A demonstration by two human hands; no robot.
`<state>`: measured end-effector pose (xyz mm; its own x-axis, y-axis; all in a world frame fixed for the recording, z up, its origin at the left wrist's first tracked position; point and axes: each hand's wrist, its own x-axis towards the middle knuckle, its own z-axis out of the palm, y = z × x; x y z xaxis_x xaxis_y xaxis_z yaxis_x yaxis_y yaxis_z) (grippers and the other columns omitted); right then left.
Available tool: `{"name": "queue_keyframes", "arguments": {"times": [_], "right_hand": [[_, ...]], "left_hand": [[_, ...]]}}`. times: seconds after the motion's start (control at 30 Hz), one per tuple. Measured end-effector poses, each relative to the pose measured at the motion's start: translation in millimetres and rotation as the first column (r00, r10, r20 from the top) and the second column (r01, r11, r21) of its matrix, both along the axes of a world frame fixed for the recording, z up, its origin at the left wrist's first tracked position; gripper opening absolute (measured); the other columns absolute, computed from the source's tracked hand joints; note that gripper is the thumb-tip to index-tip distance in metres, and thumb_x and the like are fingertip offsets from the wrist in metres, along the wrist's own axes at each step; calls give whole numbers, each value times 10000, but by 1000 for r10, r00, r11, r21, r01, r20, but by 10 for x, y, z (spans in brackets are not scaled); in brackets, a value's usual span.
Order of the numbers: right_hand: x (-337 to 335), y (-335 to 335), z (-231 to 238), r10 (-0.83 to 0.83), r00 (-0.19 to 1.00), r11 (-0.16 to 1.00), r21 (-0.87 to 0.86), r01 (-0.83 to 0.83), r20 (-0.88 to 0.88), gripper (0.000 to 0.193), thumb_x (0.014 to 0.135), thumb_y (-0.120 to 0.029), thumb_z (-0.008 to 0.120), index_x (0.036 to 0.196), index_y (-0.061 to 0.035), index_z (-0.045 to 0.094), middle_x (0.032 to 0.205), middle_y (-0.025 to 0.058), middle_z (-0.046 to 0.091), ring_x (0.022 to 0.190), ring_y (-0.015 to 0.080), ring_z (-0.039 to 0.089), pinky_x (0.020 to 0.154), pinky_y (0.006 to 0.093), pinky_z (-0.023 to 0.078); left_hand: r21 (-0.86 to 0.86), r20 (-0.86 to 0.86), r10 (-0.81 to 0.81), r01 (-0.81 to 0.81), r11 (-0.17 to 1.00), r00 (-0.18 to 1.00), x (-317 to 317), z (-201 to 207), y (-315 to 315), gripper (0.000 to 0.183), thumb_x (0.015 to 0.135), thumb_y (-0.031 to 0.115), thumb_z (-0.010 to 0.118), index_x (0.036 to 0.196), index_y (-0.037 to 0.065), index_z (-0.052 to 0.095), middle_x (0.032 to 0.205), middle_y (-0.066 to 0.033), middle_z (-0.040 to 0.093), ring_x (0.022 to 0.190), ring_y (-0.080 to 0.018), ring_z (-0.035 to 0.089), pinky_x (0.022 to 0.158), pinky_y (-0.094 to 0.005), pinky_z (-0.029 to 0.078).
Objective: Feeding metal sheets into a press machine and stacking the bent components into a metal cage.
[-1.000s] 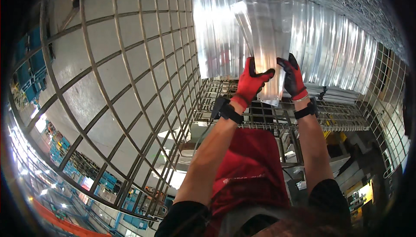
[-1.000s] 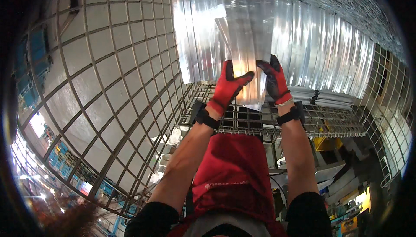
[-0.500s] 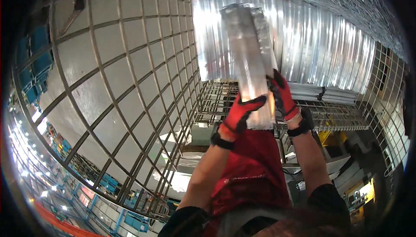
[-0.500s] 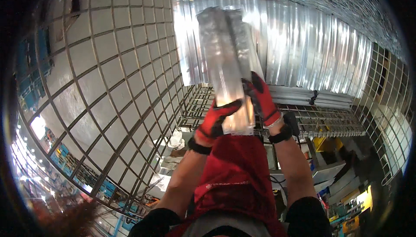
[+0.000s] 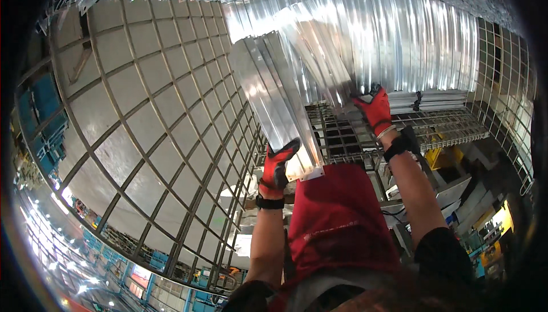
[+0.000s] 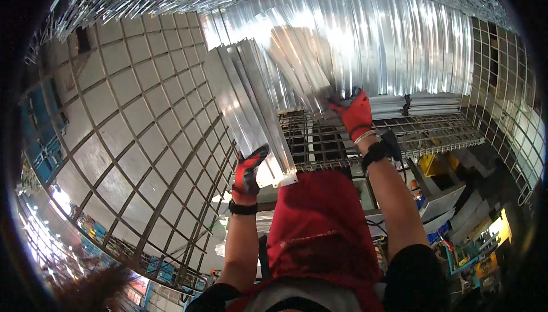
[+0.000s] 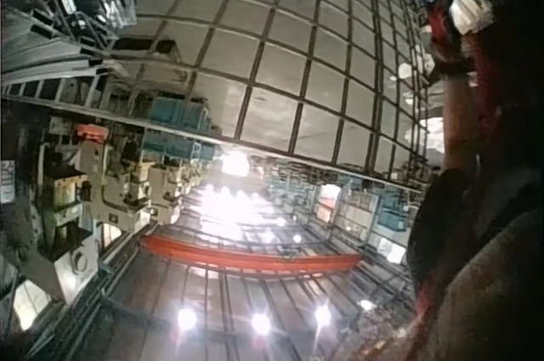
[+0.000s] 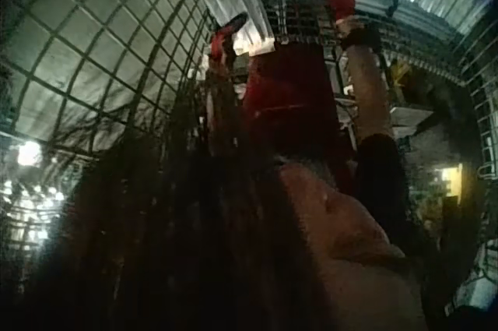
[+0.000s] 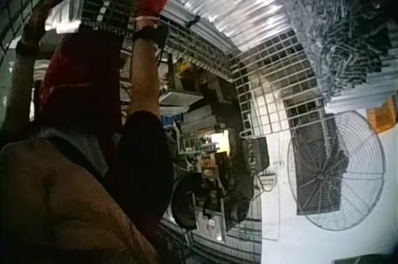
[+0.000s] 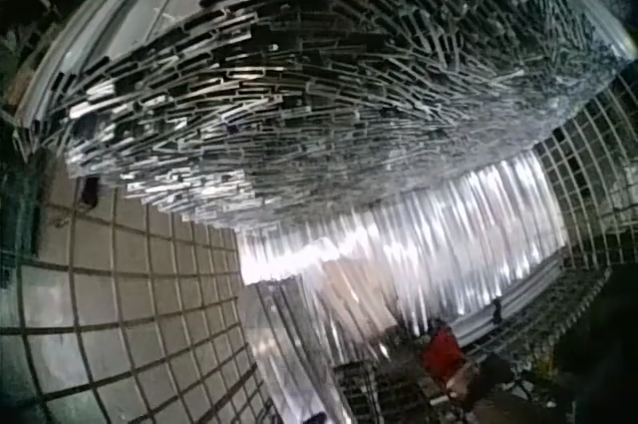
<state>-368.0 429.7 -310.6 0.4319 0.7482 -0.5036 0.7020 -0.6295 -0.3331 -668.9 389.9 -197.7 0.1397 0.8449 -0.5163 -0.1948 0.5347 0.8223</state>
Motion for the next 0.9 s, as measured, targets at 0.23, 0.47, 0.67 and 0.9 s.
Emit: {"name": "queue_keyframes", "arguments": {"times": [0.23,0.47,0.67,0.9], "right_hand": [[-2,-682,-532,-543,658,839,-303,452,-523,680,683,-446,718,1145,-13,471,949,133,585,859,307,569,752,408,465],[-375,-357,-517,-658,-466,385,-796,467,-592,249,853,-282,562,1087,-200,575,902,6,616,788,233,585,647,446,492],[-324,-337,-415,-688,-303,478,-726,494,-659,258,861,-223,557,1101,-131,562,913,29,611,652,200,576,577,395,517],[-561,-464,-391,-561,48,669,-418,615,-827,227,845,-203,594,992,-30,596,692,-9,566,478,93,482,418,249,404]], "left_hand": [[124,-379,-221,286,950,898,-50,-8,75,310,795,128,622,1082,13,613,1121,-117,553,1072,-239,519,933,-354,391],[-124,-224,-112,85,989,968,-61,-86,-50,313,793,167,624,1082,46,625,1107,-118,556,1074,-265,517,941,-361,383],[-47,-273,-165,158,986,948,-15,114,86,319,776,215,624,1058,67,647,1153,-130,535,1120,-286,470,960,-396,361],[-10,-304,-193,199,980,933,21,126,110,292,787,186,619,1040,43,647,1155,-141,549,1104,-292,486,959,-400,367]]}}
